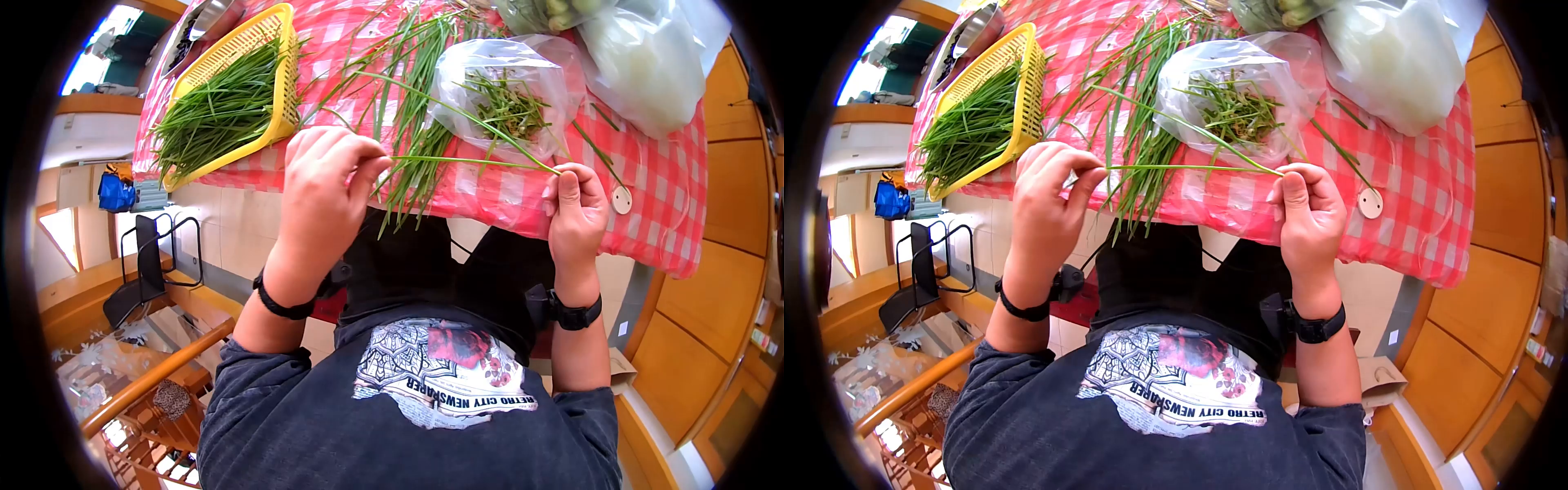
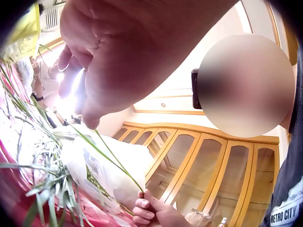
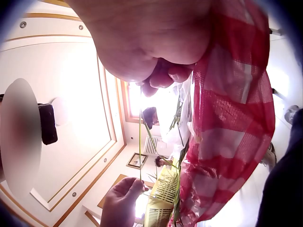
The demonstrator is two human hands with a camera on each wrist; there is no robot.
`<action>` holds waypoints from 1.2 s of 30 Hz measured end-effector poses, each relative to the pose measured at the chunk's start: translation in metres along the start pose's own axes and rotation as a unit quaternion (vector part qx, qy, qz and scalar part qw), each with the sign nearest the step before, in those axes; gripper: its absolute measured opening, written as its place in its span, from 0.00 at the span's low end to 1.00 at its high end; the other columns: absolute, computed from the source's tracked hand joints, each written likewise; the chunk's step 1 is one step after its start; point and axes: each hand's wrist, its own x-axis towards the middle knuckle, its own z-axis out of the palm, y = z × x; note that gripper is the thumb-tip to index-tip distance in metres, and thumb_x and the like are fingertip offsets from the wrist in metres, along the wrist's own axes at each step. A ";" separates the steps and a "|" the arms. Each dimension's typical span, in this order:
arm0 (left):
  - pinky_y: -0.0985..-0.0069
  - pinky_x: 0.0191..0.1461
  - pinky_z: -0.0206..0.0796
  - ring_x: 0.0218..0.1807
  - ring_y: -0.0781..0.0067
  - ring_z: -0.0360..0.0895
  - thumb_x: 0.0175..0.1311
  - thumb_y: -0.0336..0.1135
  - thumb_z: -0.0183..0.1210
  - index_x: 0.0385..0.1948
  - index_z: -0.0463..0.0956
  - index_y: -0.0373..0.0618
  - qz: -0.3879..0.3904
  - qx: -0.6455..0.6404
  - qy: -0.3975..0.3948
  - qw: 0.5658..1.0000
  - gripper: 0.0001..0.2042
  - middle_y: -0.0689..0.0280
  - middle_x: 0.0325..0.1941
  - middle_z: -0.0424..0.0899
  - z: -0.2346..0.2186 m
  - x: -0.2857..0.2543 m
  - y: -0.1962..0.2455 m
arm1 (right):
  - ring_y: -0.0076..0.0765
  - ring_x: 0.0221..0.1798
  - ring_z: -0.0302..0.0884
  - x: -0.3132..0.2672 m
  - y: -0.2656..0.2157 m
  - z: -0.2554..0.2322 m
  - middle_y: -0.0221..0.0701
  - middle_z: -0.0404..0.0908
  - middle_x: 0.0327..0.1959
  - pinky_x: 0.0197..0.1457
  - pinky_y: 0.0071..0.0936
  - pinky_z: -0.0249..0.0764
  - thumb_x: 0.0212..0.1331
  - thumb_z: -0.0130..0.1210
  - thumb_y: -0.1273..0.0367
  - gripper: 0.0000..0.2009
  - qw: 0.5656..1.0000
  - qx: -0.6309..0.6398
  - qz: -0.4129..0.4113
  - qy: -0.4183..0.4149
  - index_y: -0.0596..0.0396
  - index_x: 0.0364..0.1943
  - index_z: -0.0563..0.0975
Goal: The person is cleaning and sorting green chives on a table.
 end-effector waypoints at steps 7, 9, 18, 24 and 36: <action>0.70 0.45 0.65 0.36 0.61 0.75 0.57 0.28 0.65 0.30 0.78 0.39 -0.062 -0.014 -0.009 0.998 0.05 0.62 0.29 0.78 -0.020 -0.016 -0.026 | 0.16 0.26 0.67 -0.006 0.000 -0.004 0.26 0.77 0.27 0.29 0.13 0.62 0.70 0.54 0.65 0.09 1.000 0.012 -0.008 0.001 0.58 0.42 0.76; 0.73 0.44 0.65 0.35 0.68 0.75 0.61 0.28 0.64 0.30 0.78 0.39 -0.096 -0.025 0.000 0.995 0.05 0.64 0.30 0.80 -0.020 -0.017 -0.029 | 0.16 0.26 0.67 -0.003 0.001 -0.002 0.26 0.76 0.27 0.29 0.13 0.62 0.70 0.54 0.65 0.09 1.000 0.019 -0.012 0.001 0.57 0.42 0.76; 0.81 0.36 0.71 0.30 0.80 0.80 0.68 0.28 0.57 0.34 0.81 0.37 -0.164 -0.387 -0.123 0.899 0.06 0.65 0.28 0.85 -0.005 -0.029 0.024 | 0.17 0.25 0.66 0.003 0.000 -0.001 0.26 0.74 0.26 0.29 0.14 0.62 0.70 0.53 0.65 0.09 1.000 0.014 -0.023 0.009 0.57 0.42 0.76; 0.76 0.54 0.71 0.48 0.76 0.80 0.72 0.31 0.54 0.59 0.71 0.36 -0.231 -0.462 -0.159 0.841 0.17 0.61 0.46 0.84 0.024 -0.019 0.041 | 0.18 0.26 0.66 -0.003 0.003 -0.004 0.27 0.74 0.26 0.29 0.15 0.62 0.70 0.54 0.66 0.08 0.999 0.033 -0.015 0.005 0.57 0.43 0.75; 0.80 0.46 0.69 0.38 0.80 0.77 0.72 0.32 0.54 0.55 0.68 0.37 -0.256 -0.567 0.031 0.782 0.14 0.59 0.47 0.83 0.022 -0.016 0.009 | 0.19 0.27 0.67 -0.002 0.004 -0.005 0.28 0.75 0.27 0.29 0.15 0.63 0.70 0.54 0.66 0.09 0.999 0.036 -0.021 -0.006 0.57 0.43 0.75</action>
